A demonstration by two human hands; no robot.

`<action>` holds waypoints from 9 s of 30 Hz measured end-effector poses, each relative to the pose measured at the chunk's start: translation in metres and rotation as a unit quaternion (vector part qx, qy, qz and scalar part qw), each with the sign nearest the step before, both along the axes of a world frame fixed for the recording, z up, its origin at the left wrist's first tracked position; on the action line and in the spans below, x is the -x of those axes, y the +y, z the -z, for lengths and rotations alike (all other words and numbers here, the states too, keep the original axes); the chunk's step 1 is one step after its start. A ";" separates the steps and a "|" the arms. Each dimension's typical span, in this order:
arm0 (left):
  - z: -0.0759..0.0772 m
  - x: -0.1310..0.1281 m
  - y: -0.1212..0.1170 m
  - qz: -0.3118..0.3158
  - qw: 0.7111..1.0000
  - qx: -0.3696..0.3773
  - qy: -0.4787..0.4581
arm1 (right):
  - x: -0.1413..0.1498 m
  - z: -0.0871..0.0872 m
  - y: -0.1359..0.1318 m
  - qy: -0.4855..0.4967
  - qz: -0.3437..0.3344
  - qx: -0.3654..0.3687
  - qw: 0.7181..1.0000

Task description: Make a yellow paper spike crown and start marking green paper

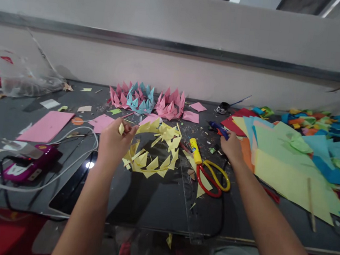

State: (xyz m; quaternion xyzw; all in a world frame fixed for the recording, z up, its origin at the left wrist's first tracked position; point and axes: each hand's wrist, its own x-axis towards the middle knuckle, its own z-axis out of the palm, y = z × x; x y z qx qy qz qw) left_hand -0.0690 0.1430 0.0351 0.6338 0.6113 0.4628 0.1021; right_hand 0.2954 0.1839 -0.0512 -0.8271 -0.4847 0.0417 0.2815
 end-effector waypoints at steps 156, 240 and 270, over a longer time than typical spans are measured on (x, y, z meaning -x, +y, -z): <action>0.029 -0.010 0.003 0.060 0.980 0.181 -0.051 | 0.125 -0.042 -0.099 0.479 -0.272 -0.008 0.835; -0.014 -0.046 -0.028 0.176 0.975 -0.065 0.118 | 0.132 -0.004 -0.093 -0.223 -0.559 -0.048 0.797; -0.014 -0.048 -0.028 0.180 0.976 -0.054 0.111 | 0.140 0.000 -0.087 -0.229 -0.563 -0.002 0.794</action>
